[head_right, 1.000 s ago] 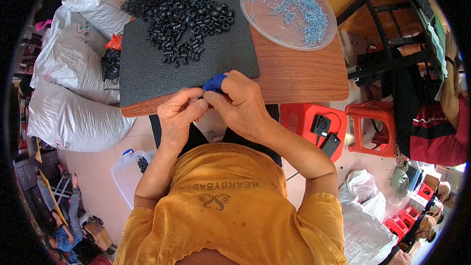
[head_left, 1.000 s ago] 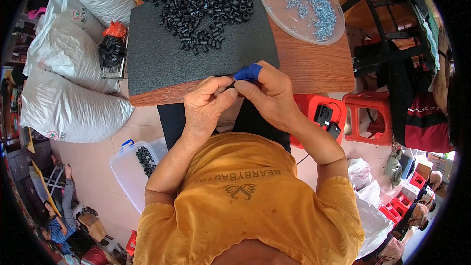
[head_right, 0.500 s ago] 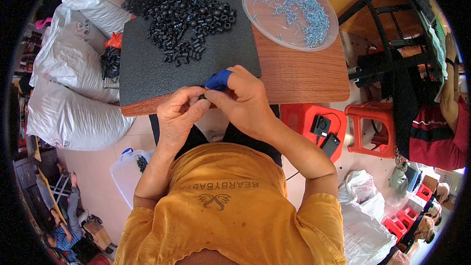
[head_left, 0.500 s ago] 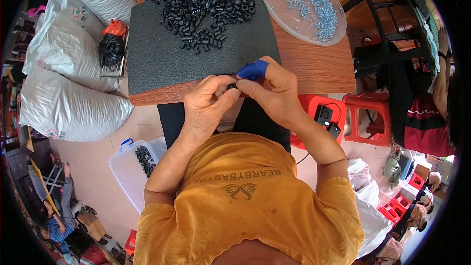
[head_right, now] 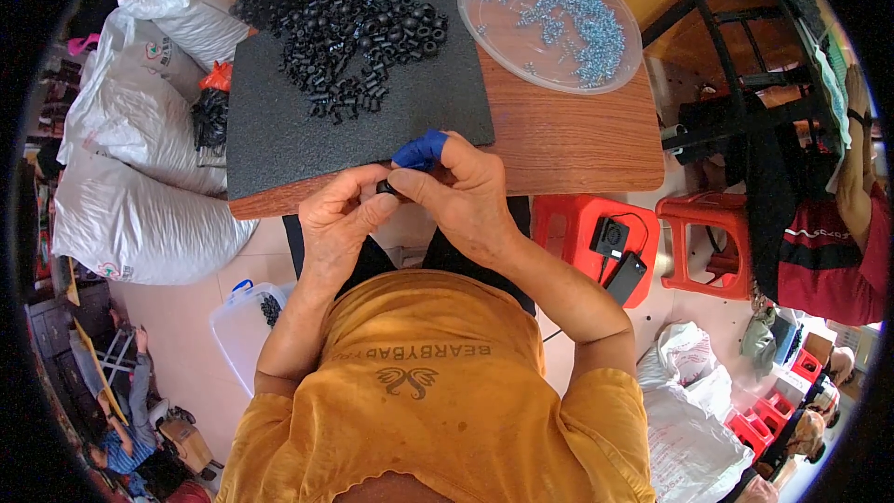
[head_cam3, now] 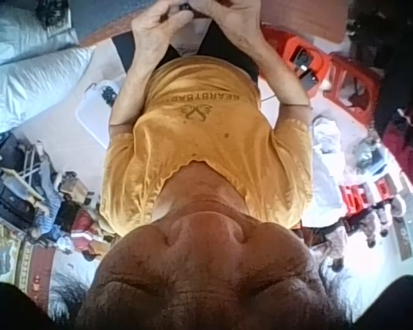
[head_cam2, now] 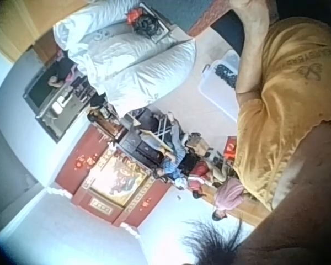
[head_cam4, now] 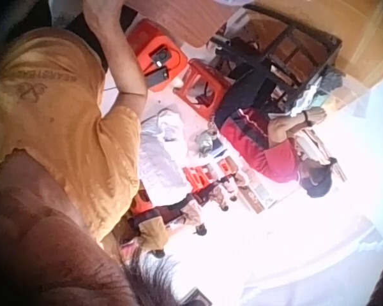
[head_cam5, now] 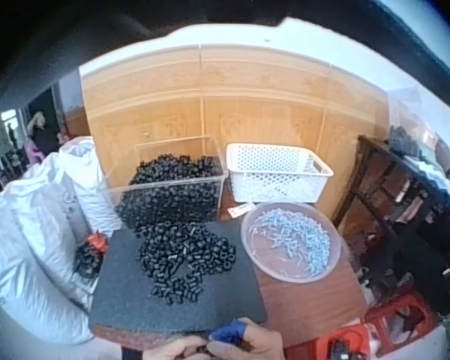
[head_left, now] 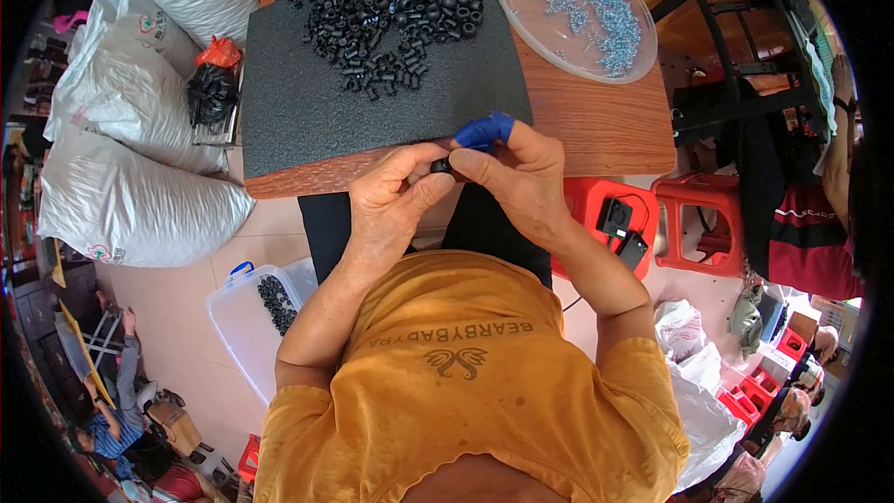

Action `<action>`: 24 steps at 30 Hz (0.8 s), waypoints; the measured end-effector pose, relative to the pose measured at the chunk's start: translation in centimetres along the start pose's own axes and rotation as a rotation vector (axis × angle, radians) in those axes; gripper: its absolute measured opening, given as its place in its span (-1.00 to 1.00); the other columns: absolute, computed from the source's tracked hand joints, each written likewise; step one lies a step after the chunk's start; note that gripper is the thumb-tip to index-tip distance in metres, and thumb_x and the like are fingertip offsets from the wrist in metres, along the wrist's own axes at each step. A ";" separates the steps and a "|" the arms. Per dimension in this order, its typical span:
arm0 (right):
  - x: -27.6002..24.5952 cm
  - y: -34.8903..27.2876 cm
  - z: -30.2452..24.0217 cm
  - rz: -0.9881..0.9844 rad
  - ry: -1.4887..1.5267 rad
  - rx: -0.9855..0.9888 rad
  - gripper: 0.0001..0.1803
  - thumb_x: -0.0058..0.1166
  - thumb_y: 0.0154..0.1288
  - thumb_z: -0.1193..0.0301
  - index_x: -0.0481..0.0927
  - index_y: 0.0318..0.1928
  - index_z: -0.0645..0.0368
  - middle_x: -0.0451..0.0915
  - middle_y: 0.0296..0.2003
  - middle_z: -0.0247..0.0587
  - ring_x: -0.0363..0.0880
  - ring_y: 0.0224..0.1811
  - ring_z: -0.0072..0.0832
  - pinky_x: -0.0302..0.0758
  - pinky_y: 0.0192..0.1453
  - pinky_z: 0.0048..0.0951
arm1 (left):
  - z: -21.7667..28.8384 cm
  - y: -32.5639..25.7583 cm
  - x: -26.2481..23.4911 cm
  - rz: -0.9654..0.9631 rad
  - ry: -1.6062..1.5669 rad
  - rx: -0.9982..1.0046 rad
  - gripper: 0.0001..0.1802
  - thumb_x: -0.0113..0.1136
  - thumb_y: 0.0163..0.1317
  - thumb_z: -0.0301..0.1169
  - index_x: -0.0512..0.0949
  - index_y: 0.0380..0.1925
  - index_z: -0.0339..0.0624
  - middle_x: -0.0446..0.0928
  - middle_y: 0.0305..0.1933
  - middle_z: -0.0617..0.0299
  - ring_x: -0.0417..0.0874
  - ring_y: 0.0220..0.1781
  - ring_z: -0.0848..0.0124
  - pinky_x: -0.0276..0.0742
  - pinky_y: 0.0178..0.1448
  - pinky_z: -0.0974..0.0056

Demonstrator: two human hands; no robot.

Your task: The person assembles small black plastic components by hand, then inspects them.

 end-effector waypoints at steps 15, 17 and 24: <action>-0.3 -0.7 -0.5 0.021 -0.200 -0.202 -0.89 0.28 0.13 0.53 0.63 -0.31 0.23 0.55 -0.40 -0.28 0.50 -0.31 -0.51 0.44 -0.24 -0.49 | -0.2 -0.2 0.5 -0.003 -0.141 -0.053 -0.73 0.37 0.15 -0.49 0.61 -0.16 -0.35 0.53 -0.43 0.36 0.44 -0.47 0.67 0.37 -0.43 0.56; -0.3 -0.8 -0.5 0.029 -0.210 -0.208 -0.89 0.28 0.12 0.53 0.63 -0.32 0.23 0.54 -0.40 -0.27 0.50 -0.32 -0.49 0.44 -0.25 -0.49 | 0.0 -0.3 0.4 0.014 -0.067 -0.027 -0.73 0.38 0.14 -0.49 0.62 -0.16 -0.35 0.53 -0.43 0.37 0.44 -0.48 0.68 0.37 -0.43 0.56; 0.3 -1.5 -2.1 0.061 -0.473 -0.402 -0.85 0.25 0.05 0.60 0.62 -0.31 0.21 0.54 -0.38 -0.18 0.48 -0.31 -0.28 0.42 -0.27 -0.35 | 0.0 -0.6 0.4 0.026 -0.062 -0.041 -0.77 0.35 0.16 -0.52 0.62 -0.17 -0.33 0.58 -0.38 0.34 0.49 -0.39 0.67 0.42 -0.30 0.56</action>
Point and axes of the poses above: each hand's wrist, its own y-axis towards the middle knuckle, its own x-axis out of the palm, z = x × y, the point moved 7 cm from there along y, towards the middle knuckle
